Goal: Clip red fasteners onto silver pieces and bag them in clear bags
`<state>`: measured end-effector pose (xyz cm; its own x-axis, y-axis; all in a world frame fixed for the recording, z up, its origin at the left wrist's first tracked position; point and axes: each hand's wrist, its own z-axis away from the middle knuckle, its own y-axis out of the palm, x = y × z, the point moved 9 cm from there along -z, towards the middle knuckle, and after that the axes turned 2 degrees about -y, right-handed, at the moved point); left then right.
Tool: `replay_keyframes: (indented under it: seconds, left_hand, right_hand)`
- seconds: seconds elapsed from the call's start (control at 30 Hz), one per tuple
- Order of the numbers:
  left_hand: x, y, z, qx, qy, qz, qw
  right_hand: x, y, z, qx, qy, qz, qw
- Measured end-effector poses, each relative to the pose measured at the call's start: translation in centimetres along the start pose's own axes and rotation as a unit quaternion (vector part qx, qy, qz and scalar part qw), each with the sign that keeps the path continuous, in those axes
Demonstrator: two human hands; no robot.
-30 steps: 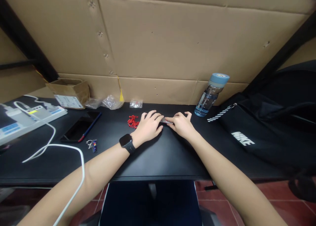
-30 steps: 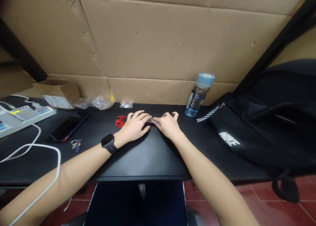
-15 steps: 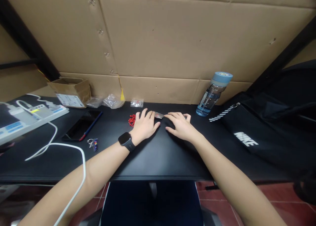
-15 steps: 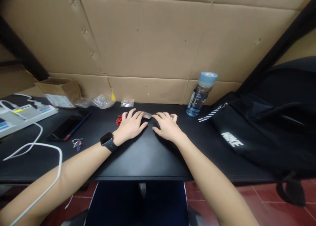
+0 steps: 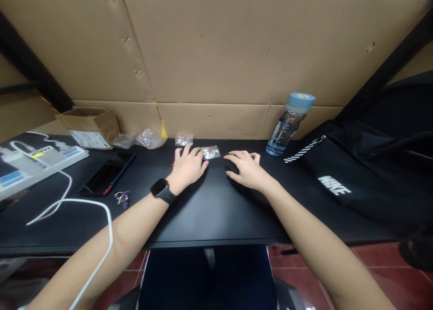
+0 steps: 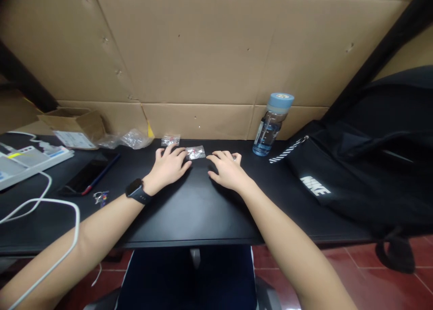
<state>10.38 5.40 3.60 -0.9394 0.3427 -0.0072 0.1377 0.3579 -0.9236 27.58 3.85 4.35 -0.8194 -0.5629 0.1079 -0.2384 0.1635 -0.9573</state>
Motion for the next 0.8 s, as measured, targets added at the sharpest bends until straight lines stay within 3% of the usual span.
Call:
replay_keyframes:
  seconds: [0.2,0.4,0.6,0.8]
  left_hand:
    - [0.0,1.8,-0.3,0.064,0.041,0.008,0.997]
    - [-0.3,1.4,-0.4,0.047,0.049,0.014,0.998]
    - [2.6,0.5,-1.7,0.023,0.040,0.005,0.999]
    - [2.6,3.3,-2.6,0.150,0.121,0.054,0.980]
  right_hand:
    - [-0.2,-0.2,0.0,-0.005,-0.001,0.001,1.000]
    - [-0.4,-0.1,0.1,0.000,0.002,0.002,1.000]
    - [-1.2,-0.2,0.1,0.006,0.011,-0.014,1.000]
    - [-2.0,0.1,0.2,0.024,0.015,-0.048,0.998]
